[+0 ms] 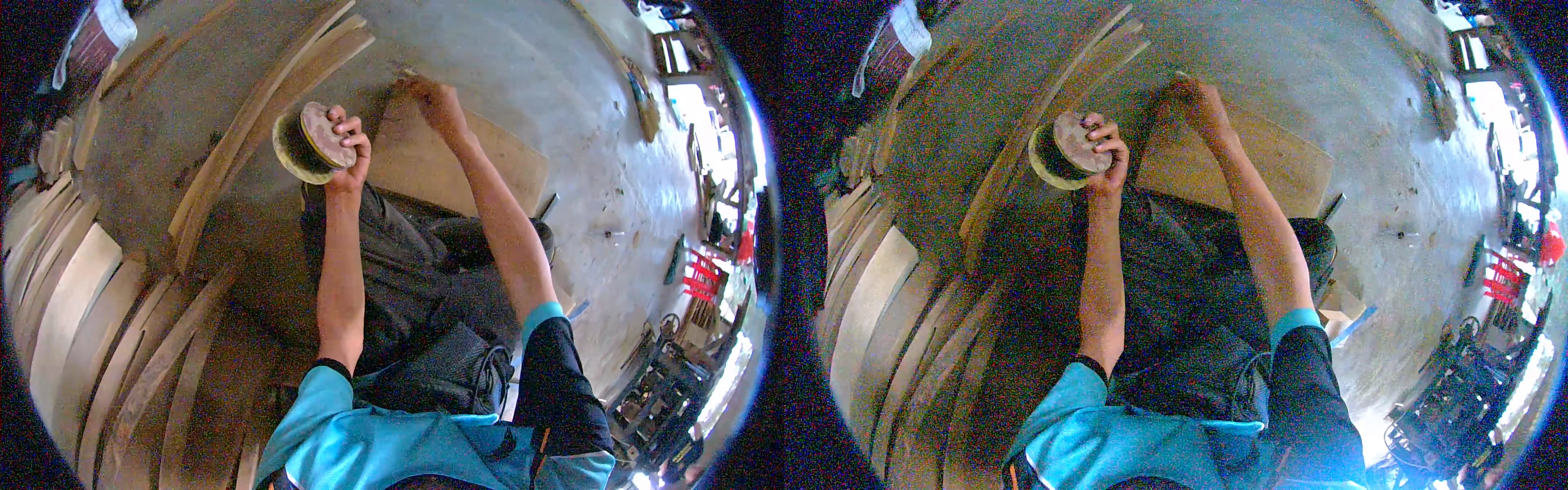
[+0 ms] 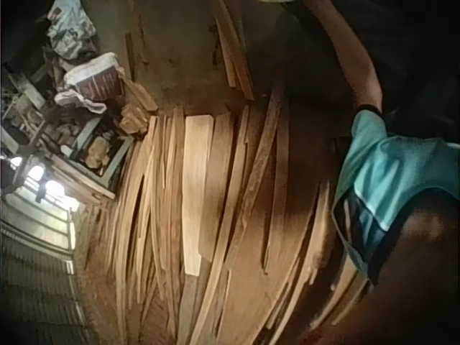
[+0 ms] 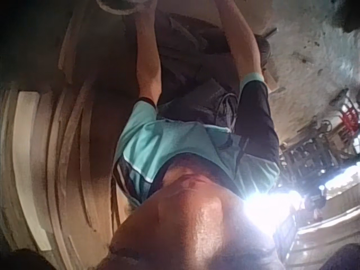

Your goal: Sanding a wood block, cleaning it with a brush, and carving the edge with a chisel and mallet.

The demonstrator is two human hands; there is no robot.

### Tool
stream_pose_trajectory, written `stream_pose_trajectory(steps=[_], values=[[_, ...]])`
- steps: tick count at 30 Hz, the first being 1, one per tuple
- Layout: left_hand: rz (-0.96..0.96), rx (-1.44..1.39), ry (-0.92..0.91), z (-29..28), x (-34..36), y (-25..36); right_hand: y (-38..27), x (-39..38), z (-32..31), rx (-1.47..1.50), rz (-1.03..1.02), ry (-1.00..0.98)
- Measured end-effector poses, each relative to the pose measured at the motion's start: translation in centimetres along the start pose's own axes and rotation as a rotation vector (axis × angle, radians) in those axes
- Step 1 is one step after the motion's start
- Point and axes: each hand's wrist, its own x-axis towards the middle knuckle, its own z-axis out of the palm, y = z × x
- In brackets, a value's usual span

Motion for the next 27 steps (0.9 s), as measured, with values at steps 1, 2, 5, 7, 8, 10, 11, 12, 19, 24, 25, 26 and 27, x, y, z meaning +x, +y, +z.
stream_pose_trajectory(steps=[1,2,5,7,8,10,11,12,19,24,25,26,27], values=[[-0.038,-0.023,-0.027,-0.9,1.0,-1.1,3.1,1.7,-1.3,-0.163,-0.179,-0.122],[-0.048,-0.015,-0.048,-1.2,1.0,-0.6,3.0,2.4,-0.7,-0.297,-0.361,-0.275],[-0.006,0.014,-0.014,-0.9,-0.2,1.0,-1.3,0.8,0.1,0.049,0.198,-0.632],[-0.011,-0.005,-0.004,-1.0,0.3,-0.3,2.8,2.0,-3.3,-0.039,-0.069,-0.456],[-0.006,-0.012,0.004,-1.0,0.6,-0.8,4.5,2.3,-5.2,-0.117,-0.338,-0.289],[0.025,0.007,0.017,-0.8,0.1,0.0,3.5,1.1,-6.0,-0.178,-0.013,0.128],[-0.008,-0.017,0.011,-1.1,0.5,-0.2,4.9,0.6,-7.5,-0.374,-0.153,0.143],[-0.042,-0.042,0.005,-1.4,0.8,-0.5,6.1,0.0,-9.1,-0.571,-0.291,0.155],[-0.025,0.064,0.038,-1.1,0.6,-0.6,6.3,-7.8,-12.9,-0.011,0.178,-0.504],[-0.102,0.043,0.039,-1.8,0.7,0.0,8.4,-7.9,-14.0,-0.479,-0.108,0.487],[-0.069,0.077,0.057,-2.0,0.6,-0.2,8.4,-8.5,-14.2,-0.634,-0.175,0.262],[-0.038,0.111,0.075,-2.1,0.5,-0.4,8.4,-8.9,-14.4,-0.782,-0.236,0.029],[-0.041,0.088,0.074,-2.2,0.5,-0.3,8.3,-9.6,-15.1,-0.383,0.037,-0.097]])
